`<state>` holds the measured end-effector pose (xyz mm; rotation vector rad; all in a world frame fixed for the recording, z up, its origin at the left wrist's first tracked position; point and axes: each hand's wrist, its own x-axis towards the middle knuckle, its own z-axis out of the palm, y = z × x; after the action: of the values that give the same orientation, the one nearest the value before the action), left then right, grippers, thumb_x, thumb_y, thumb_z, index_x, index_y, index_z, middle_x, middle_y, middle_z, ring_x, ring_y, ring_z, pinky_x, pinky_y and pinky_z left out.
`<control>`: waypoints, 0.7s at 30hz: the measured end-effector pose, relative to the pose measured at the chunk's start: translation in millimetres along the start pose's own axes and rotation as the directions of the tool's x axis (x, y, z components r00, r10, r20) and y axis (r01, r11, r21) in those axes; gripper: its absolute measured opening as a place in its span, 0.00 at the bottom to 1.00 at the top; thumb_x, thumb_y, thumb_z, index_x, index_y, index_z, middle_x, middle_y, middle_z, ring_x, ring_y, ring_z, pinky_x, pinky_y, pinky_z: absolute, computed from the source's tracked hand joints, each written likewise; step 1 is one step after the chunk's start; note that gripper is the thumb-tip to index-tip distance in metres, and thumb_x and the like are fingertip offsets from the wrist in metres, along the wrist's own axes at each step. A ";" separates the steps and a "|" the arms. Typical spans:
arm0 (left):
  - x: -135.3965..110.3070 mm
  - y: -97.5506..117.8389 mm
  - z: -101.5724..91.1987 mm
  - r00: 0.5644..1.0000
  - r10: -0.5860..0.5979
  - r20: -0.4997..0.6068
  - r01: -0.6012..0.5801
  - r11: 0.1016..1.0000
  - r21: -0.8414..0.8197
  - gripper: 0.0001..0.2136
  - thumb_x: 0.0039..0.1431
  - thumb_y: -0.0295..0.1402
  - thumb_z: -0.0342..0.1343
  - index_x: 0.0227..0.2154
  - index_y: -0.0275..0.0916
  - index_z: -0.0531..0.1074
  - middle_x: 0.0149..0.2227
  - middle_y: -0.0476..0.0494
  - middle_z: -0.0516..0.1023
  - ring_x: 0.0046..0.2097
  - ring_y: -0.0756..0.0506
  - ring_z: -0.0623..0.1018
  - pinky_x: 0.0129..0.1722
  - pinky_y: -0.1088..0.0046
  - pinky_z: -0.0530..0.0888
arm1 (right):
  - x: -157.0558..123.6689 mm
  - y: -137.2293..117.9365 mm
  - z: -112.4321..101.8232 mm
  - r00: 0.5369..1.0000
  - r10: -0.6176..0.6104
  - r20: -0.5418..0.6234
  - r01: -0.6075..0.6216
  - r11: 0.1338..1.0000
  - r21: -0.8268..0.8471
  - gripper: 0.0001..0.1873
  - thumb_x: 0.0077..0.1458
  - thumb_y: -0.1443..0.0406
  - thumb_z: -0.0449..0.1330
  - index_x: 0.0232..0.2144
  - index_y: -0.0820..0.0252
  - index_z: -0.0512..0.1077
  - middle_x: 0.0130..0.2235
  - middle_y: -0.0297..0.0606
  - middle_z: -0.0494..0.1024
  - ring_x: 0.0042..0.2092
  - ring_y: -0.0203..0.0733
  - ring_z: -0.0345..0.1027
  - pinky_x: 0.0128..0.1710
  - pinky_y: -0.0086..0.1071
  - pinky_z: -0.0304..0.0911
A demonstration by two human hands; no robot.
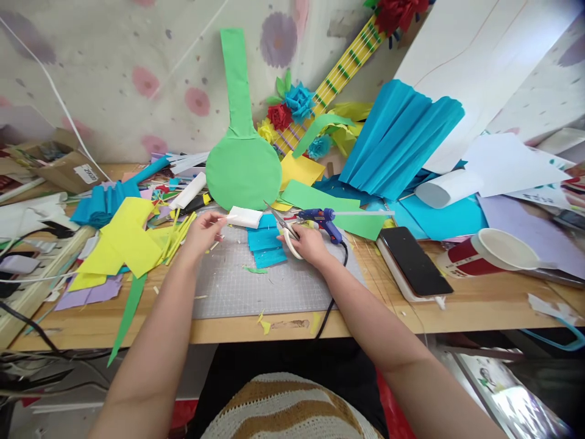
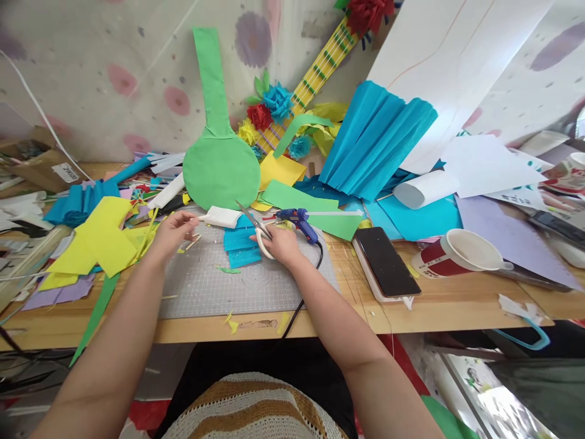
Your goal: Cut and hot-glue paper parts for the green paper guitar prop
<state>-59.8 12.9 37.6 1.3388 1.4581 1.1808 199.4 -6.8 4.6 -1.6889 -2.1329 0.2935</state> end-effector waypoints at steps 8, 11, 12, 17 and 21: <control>-2.9 -16.3 -46.8 0.973 0.168 -0.160 0.019 0.628 0.778 0.12 0.47 0.43 0.54 0.28 0.42 0.77 0.31 0.44 0.72 0.34 0.44 0.72 0.29 0.70 0.65 | -0.8 -0.8 -2.3 0.999 0.013 0.030 -0.013 1.000 0.000 0.26 0.50 0.44 0.47 0.25 0.59 0.68 0.28 0.37 0.74 0.29 0.37 0.64 0.25 0.28 0.44; -8.5 -22.6 -44.7 0.982 0.138 -0.127 0.035 0.531 0.847 0.14 0.49 0.44 0.53 0.31 0.42 0.77 0.35 0.43 0.72 0.37 0.43 0.73 0.29 0.70 0.65 | -1.3 -0.7 -2.7 0.999 0.030 0.037 -0.029 0.999 -0.025 0.26 0.52 0.44 0.46 0.27 0.59 0.69 0.28 0.38 0.74 0.30 0.38 0.64 0.25 0.28 0.44; -9.4 -23.3 -43.6 0.985 0.126 -0.118 0.037 0.513 0.857 0.14 0.49 0.45 0.52 0.32 0.43 0.77 0.36 0.43 0.72 0.37 0.43 0.73 0.29 0.70 0.65 | -1.4 -0.9 -3.1 0.999 0.033 0.039 -0.032 0.999 -0.036 0.26 0.52 0.44 0.46 0.27 0.59 0.69 0.28 0.38 0.74 0.30 0.38 0.64 0.25 0.29 0.44; -8.0 -22.4 -44.9 0.991 0.077 -0.111 0.055 0.523 0.851 0.17 0.45 0.47 0.55 0.35 0.42 0.75 0.36 0.43 0.72 0.38 0.42 0.72 0.29 0.71 0.65 | -2.0 -3.4 -7.3 0.995 0.066 0.075 -0.059 0.994 -0.087 0.26 0.53 0.45 0.45 0.30 0.60 0.69 0.31 0.39 0.75 0.32 0.39 0.67 0.27 0.29 0.48; -1.6 -27.5 -56.0 0.980 0.117 -0.162 0.031 0.712 0.701 0.17 0.43 0.41 0.57 0.37 0.39 0.71 0.32 0.46 0.72 0.31 0.48 0.70 0.29 0.74 0.66 | -2.5 -4.2 -12.2 0.991 0.085 0.107 -0.069 0.987 -0.143 0.27 0.53 0.45 0.44 0.32 0.60 0.70 0.34 0.42 0.76 0.35 0.42 0.68 0.29 0.29 0.52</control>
<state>-120.1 5.2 23.8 1.7971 2.1705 0.8049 201.4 -11.3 16.7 -1.8782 -2.2181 0.2743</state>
